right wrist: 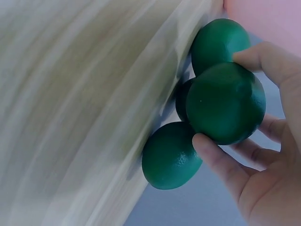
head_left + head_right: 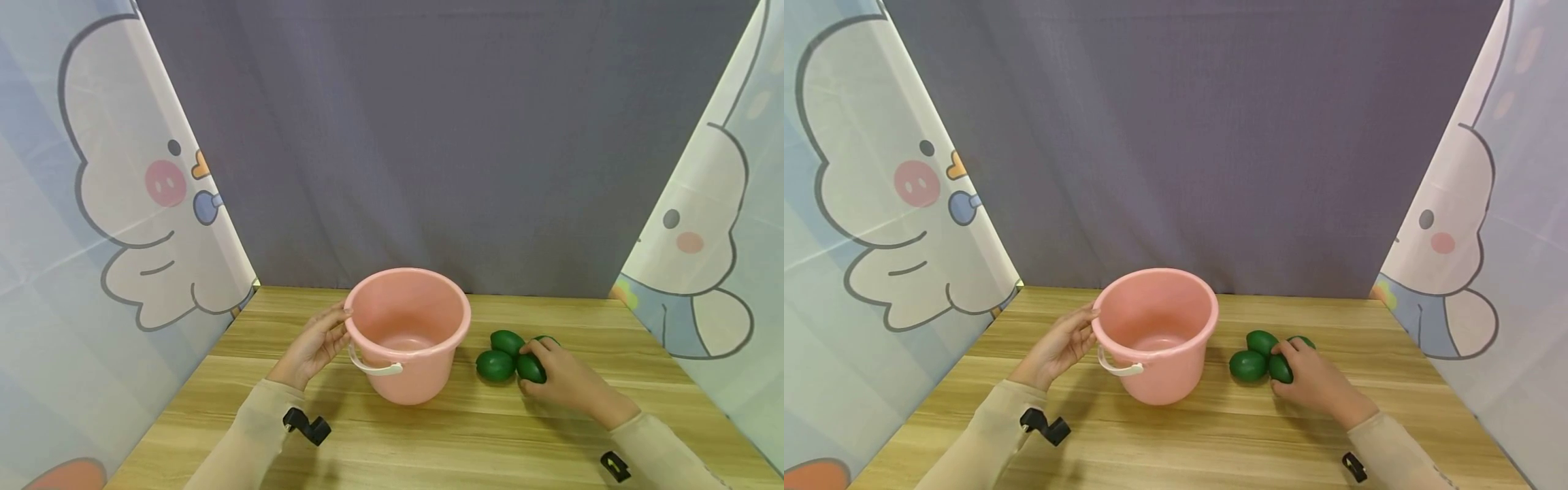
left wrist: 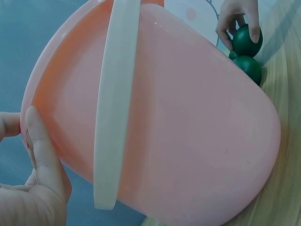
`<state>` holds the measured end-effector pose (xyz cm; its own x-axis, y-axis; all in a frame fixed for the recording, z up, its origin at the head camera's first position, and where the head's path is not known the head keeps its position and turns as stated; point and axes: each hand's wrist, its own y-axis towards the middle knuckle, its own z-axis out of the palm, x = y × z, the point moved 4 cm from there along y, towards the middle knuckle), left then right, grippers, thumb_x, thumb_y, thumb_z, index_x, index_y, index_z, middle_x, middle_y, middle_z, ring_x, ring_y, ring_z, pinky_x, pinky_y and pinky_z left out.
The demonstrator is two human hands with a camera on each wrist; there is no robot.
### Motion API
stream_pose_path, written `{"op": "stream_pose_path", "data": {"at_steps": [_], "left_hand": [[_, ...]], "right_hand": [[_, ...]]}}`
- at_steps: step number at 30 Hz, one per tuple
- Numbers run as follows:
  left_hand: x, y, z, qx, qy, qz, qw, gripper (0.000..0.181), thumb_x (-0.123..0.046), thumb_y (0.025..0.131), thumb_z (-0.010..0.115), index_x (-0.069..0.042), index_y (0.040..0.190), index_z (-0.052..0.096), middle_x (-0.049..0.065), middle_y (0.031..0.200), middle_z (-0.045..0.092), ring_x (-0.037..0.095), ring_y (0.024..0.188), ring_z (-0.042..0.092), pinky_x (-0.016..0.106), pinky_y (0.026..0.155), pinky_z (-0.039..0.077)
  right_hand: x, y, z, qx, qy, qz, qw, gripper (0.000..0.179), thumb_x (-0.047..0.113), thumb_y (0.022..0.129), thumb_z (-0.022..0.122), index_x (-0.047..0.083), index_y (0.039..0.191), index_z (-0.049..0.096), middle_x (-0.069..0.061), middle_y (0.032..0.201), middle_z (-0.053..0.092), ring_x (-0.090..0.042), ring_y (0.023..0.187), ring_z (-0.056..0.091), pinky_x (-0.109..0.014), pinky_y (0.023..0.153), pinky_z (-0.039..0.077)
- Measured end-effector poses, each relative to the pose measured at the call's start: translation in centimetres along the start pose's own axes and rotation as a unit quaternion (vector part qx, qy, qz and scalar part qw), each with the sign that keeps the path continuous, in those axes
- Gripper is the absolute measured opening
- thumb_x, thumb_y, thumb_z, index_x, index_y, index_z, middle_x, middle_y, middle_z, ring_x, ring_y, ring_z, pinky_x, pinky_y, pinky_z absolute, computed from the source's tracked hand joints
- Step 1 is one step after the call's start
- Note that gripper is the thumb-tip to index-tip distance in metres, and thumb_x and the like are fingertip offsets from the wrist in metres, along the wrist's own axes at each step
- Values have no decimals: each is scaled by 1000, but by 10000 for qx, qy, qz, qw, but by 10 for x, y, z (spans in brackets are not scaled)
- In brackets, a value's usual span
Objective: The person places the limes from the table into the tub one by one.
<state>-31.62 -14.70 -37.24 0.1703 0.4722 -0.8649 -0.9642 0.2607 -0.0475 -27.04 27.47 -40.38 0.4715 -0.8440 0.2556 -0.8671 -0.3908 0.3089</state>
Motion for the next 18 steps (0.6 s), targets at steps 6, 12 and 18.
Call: {"op": "stream_pose_path", "data": {"at_steps": [6,12,18], "left_hand": [[1,1,-1,26,-21,-38,10000,53,-5,102,53,0,150,32,8,109,58,7,75,63,11,64,56],[0,0,0,13,-6,-38,10000,51,-5,101,53,-1,149,35,7,109,58,7,76,63,11,63,56],[0,0,1,-4,20,-25,10000,48,-6,101,54,-2,147,38,7,108,59,7,76,63,12,63,56]], "right_hand": [[-2,2,-4,-52,106,-118,9999,46,22,80,84,3,116,62,-12,107,59,-15,82,58,-29,60,53],[0,3,-9,-130,98,-228,9996,46,20,79,84,3,117,63,-9,104,59,-10,77,54,-26,58,51],[0,5,-13,-198,22,-267,9994,48,20,79,84,3,118,62,-9,105,59,-11,79,55,-28,59,52]]}}
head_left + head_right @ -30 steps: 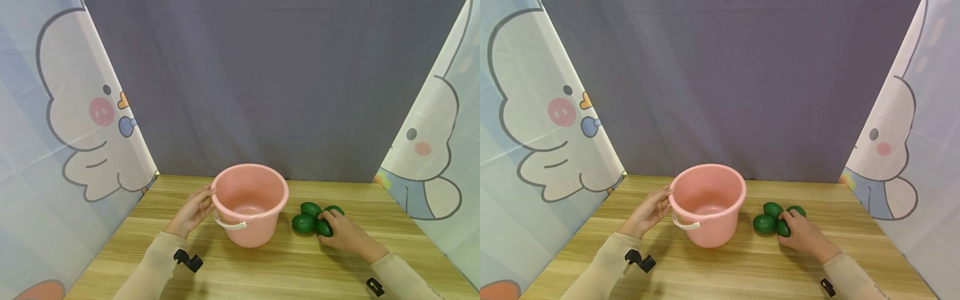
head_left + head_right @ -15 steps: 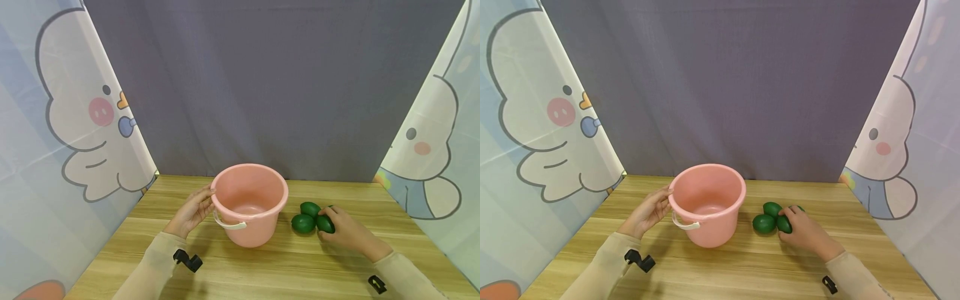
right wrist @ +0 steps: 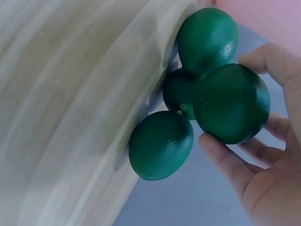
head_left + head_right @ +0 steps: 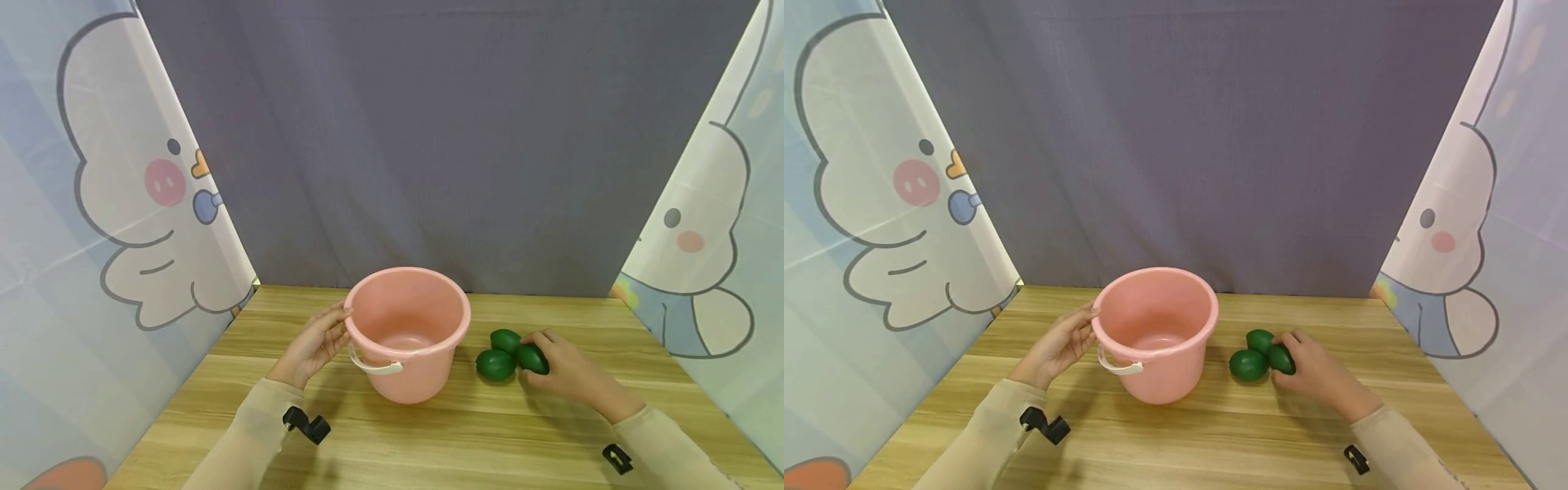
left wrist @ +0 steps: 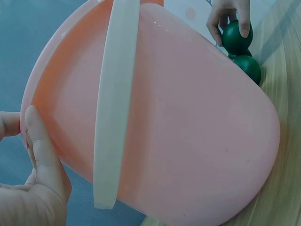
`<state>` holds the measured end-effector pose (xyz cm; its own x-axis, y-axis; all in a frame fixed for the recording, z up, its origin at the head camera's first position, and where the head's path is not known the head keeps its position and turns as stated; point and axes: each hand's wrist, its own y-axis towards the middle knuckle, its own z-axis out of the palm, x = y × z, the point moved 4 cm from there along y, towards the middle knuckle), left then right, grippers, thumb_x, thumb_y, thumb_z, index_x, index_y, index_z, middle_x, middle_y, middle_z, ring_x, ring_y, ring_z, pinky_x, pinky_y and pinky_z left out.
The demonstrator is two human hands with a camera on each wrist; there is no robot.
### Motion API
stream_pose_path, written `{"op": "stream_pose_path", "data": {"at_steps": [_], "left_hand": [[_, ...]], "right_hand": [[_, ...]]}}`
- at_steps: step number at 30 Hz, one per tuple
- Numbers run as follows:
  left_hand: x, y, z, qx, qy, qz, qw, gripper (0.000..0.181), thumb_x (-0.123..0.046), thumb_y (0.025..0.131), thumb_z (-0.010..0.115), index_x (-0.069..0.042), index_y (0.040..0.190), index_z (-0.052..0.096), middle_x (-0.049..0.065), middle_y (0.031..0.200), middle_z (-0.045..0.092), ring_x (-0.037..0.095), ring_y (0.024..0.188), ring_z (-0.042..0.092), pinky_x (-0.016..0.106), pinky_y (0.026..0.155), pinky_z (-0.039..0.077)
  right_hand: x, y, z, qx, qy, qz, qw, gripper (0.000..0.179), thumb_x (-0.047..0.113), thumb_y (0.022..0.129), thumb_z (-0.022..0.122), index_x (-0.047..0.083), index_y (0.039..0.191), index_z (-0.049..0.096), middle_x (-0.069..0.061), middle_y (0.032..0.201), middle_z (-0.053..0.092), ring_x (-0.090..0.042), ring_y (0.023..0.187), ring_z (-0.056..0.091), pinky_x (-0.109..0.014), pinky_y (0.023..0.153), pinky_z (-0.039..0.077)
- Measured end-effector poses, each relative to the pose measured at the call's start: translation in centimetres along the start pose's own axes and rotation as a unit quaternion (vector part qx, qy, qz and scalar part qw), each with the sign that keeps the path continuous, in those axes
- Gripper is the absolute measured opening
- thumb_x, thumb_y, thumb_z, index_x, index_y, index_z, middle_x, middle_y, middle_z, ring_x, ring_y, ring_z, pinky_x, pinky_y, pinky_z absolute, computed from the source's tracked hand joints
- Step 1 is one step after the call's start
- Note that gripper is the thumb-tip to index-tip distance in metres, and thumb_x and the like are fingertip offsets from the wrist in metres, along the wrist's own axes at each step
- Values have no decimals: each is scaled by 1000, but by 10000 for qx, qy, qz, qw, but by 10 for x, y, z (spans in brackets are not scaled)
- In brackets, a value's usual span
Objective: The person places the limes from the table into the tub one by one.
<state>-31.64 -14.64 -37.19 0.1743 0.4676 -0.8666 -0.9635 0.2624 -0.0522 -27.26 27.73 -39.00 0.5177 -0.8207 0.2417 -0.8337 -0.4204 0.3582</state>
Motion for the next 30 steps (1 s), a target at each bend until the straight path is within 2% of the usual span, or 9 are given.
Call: {"op": "stream_pose_path", "data": {"at_steps": [7,14,30], "left_hand": [[0,0,0,-23,-25,9,10000,46,-5,101,54,-1,144,40,7,107,60,8,75,63,12,63,56],[1,0,-1,-42,9,-2,10000,48,-5,101,54,0,146,38,8,109,59,7,76,63,12,64,56],[0,0,-1,-81,33,-9,10000,52,-6,101,54,-1,149,34,7,110,58,7,77,63,11,64,56]], "right_hand": [[3,2,-5,-84,-48,-112,9999,49,19,79,85,2,119,62,-13,109,60,-19,86,61,-35,64,56],[4,6,-9,-215,-83,-273,9994,48,16,79,84,2,119,62,-12,108,59,-15,82,57,-33,62,54],[12,13,-18,-433,-158,-519,9976,47,16,78,85,3,119,63,-10,110,61,-20,87,61,-36,65,58]]}}
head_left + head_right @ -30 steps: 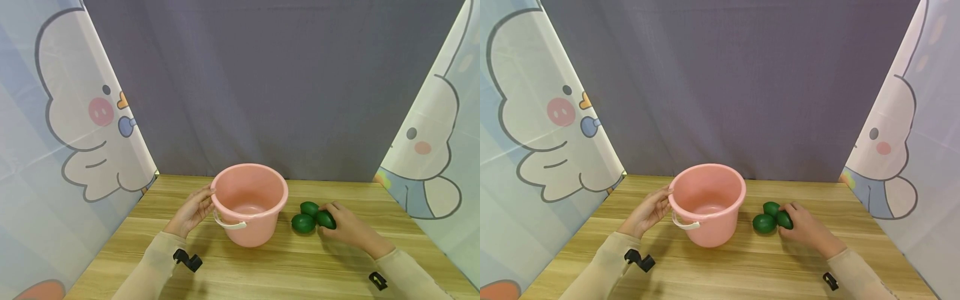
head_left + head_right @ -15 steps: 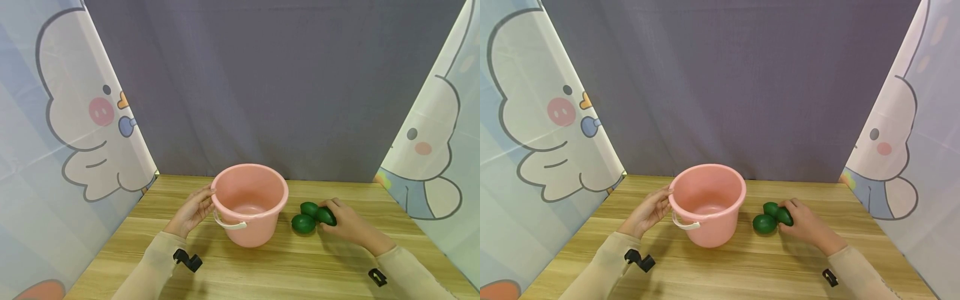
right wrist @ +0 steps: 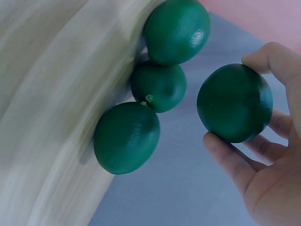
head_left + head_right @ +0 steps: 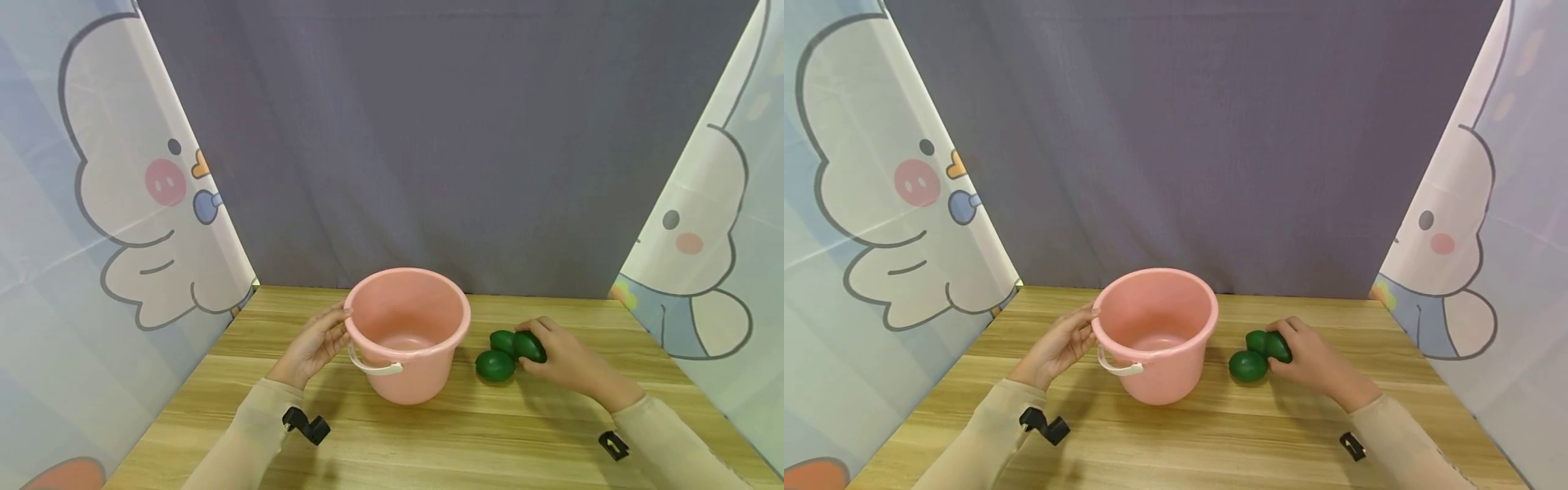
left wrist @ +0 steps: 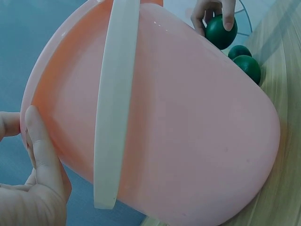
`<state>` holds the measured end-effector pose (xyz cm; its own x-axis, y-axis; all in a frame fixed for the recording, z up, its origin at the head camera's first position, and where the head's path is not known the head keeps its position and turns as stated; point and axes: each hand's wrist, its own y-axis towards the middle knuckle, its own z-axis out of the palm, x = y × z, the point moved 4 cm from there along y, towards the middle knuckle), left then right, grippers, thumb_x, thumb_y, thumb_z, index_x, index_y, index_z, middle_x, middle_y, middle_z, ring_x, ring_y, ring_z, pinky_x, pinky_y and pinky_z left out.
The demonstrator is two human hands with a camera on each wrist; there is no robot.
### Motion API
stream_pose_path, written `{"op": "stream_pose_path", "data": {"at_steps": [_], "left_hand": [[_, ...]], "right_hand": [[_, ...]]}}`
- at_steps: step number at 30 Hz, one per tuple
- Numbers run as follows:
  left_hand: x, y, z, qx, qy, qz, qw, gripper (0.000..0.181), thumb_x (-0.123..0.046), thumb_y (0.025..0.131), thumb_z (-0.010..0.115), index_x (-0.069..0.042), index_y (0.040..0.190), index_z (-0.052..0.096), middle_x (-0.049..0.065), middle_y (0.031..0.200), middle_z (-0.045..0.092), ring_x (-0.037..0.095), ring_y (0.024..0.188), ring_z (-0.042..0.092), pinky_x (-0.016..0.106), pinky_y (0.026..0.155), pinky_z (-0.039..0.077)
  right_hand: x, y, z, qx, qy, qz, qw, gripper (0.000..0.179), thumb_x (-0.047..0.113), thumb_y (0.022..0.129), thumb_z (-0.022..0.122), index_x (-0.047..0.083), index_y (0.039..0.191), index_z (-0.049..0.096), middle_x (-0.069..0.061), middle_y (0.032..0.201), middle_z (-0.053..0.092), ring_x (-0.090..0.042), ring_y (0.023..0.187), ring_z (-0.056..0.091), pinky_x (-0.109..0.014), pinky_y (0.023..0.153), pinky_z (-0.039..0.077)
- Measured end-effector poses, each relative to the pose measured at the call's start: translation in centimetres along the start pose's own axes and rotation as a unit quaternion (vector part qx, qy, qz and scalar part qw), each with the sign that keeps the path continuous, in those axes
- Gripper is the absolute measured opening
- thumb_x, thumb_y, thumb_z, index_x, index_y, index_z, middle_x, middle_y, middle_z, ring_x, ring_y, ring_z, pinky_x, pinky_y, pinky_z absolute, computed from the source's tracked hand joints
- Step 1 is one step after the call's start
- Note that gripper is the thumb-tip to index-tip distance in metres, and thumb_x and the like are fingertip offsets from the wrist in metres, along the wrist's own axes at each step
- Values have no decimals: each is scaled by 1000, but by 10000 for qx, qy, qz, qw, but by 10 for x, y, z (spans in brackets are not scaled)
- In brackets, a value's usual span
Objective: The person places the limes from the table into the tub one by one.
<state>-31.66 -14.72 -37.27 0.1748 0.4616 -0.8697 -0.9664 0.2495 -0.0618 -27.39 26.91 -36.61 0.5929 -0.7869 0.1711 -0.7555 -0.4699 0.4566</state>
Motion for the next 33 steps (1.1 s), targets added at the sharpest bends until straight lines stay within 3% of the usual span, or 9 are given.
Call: {"op": "stream_pose_path", "data": {"at_steps": [20,33], "left_hand": [[0,-1,-1,51,-21,-4,10000,52,-6,102,54,-1,150,35,7,110,59,6,76,64,12,65,57],[-1,-1,0,99,8,2,10000,53,-7,102,54,-1,151,33,7,112,59,6,77,63,11,65,57]], "right_hand": [[4,12,-9,-67,-58,-109,9999,47,15,81,81,4,122,61,-13,114,62,-19,87,60,-34,64,57],[8,17,-19,17,-99,10,9999,48,17,83,80,6,125,60,-15,117,61,-22,89,61,-39,67,57]]}}
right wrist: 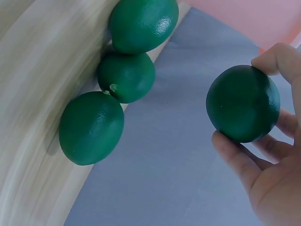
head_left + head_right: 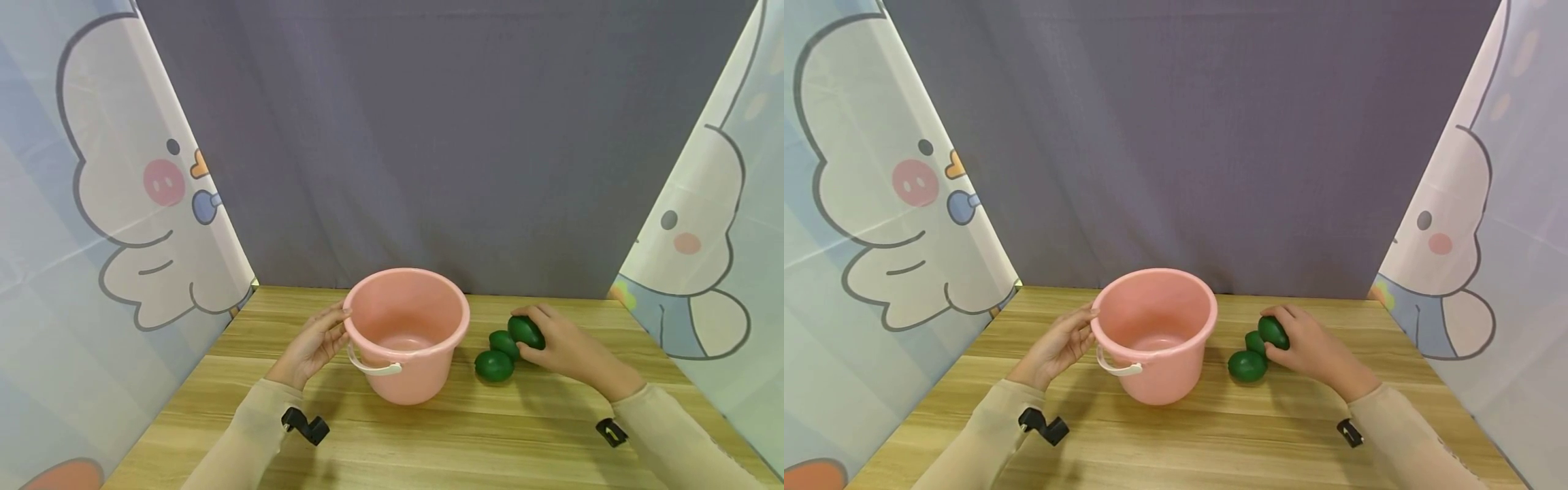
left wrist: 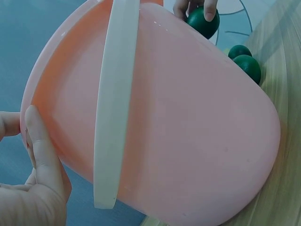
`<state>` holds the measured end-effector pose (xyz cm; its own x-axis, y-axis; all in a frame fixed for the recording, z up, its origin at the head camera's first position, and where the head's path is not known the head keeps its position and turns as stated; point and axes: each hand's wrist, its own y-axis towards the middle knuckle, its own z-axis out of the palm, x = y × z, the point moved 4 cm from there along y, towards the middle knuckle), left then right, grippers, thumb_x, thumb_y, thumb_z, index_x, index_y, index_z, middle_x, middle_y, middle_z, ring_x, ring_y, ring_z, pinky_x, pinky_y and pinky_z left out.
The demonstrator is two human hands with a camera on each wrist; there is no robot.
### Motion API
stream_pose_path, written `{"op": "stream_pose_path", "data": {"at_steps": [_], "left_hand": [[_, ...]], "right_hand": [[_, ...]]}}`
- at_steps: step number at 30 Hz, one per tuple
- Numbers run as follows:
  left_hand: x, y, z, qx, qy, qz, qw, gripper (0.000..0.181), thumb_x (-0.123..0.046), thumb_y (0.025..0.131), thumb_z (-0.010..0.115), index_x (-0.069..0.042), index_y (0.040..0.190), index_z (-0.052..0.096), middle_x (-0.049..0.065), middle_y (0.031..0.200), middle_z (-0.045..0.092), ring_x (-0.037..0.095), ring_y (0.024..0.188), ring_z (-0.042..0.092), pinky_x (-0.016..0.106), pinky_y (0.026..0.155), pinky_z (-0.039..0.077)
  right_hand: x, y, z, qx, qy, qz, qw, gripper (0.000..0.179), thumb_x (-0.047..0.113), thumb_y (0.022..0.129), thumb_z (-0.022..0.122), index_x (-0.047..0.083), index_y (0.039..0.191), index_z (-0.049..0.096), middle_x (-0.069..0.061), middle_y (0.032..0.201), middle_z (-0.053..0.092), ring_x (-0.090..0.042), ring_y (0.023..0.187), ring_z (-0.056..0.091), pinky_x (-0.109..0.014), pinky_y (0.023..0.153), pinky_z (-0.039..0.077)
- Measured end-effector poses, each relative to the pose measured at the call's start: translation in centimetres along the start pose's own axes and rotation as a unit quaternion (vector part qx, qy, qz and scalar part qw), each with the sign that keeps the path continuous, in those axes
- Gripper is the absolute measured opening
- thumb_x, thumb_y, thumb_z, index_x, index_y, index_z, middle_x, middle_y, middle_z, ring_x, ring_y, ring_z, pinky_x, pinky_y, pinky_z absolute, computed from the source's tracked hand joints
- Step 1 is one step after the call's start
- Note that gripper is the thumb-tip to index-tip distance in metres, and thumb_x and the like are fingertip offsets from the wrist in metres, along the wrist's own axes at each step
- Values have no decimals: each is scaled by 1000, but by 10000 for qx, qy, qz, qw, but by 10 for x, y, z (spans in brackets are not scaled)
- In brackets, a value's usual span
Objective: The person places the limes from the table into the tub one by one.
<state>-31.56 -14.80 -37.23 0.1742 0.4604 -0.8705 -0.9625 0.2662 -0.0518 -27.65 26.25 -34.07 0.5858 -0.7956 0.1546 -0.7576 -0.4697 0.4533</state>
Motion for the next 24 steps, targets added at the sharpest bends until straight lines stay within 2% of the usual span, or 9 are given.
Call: {"op": "stream_pose_path", "data": {"at_steps": [5,13,24], "left_hand": [[0,0,0,-10,0,2,10000,53,-7,102,54,-1,151,33,7,111,59,5,76,63,11,66,57],[0,0,1,-26,15,2,10000,53,-7,102,53,-1,151,34,6,110,60,5,75,63,11,65,56],[-1,-1,2,21,47,22,10000,53,-6,102,52,-1,151,33,7,113,58,5,76,62,10,65,56]], "right_hand": [[0,3,-2,-10,-81,-20,10000,47,18,84,79,4,125,60,-16,116,60,-21,86,61,-37,65,57],[1,8,-9,-103,-152,-169,9997,48,19,84,77,4,127,59,-11,111,59,-14,81,55,-33,62,54],[4,12,-15,-213,-180,-290,9992,48,20,83,78,4,125,61,-10,112,59,-15,82,57,-35,63,55]]}}
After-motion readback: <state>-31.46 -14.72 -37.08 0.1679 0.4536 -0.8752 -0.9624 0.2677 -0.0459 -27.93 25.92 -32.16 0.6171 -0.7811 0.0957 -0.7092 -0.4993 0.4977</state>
